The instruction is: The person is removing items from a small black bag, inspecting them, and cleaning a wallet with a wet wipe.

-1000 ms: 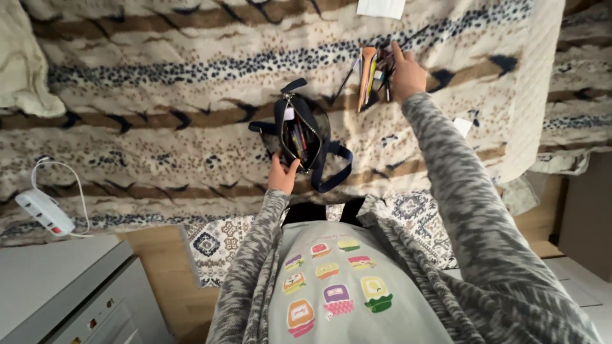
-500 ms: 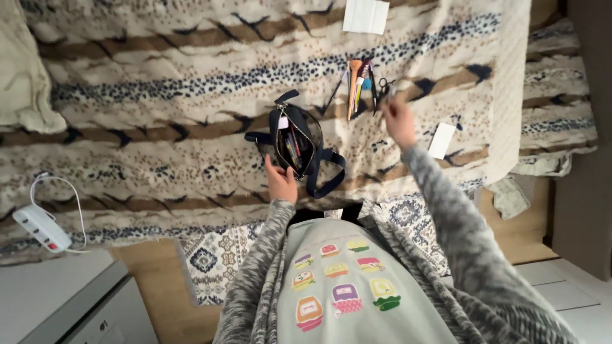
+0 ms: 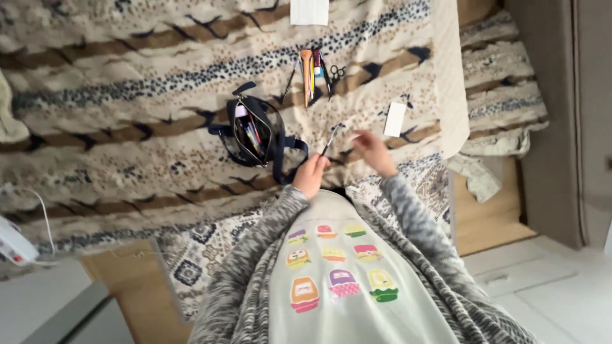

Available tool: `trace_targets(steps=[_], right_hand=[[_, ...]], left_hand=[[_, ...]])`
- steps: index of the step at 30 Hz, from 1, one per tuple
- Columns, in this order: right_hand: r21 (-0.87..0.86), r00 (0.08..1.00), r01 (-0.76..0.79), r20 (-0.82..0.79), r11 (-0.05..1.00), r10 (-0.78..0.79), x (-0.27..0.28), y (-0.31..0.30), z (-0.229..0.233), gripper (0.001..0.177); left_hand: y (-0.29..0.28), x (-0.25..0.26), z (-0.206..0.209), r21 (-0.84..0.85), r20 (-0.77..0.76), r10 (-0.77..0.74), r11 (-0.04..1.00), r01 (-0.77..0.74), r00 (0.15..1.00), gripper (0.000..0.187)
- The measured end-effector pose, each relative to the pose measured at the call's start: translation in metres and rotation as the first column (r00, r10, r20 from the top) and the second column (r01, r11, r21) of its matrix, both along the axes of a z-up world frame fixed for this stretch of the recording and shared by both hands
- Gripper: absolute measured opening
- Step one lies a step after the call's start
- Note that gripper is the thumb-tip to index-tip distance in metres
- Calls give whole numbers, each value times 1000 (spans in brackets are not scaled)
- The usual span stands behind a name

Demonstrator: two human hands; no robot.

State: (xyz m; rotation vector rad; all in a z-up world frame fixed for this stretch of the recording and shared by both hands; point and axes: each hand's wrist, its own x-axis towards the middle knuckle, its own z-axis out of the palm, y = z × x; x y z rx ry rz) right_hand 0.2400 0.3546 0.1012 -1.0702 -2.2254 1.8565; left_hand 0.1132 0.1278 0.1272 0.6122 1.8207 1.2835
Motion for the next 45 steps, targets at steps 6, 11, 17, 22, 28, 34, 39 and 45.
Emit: trace_targets(steps=[6, 11, 17, 22, 28, 34, 39, 45], right_hand=[[678, 880, 15, 341, 735, -332, 97, 173, -221, 58], [631, 948, 18, 235, 776, -213, 73, 195, -251, 67], [468, 997, 60, 14, 882, -76, -2, 92, -59, 33], [447, 940, 63, -327, 893, 97, -36, 4, 159, 41], [886, 852, -49, -204, 461, 483, -48, -2, 193, 61], [962, 745, -107, -90, 251, 661, -52, -1, 218, 60], [985, 704, -1, -122, 173, 700, -50, -6, 238, 54], [959, 820, 56, -204, 279, 535, -53, 17, 194, 62]], left_hand=[[3, -2, 46, 47, 226, 124, 989, -138, 966, 32], [9, 7, 99, 56, 512, 211, 959, -278, 833, 29], [17, 23, 118, 168, 191, 321, 920, -353, 928, 27], [19, 31, 140, 81, -287, 394, 918, -388, 873, 25], [12, 33, 152, 116, -423, 373, 926, -359, 825, 23], [14, 30, 152, 164, -415, 367, 930, -328, 833, 24], [16, 20, 161, 207, -408, 361, 931, -300, 839, 26], [5, 8, 145, 289, 390, 193, 902, -319, 900, 29]])
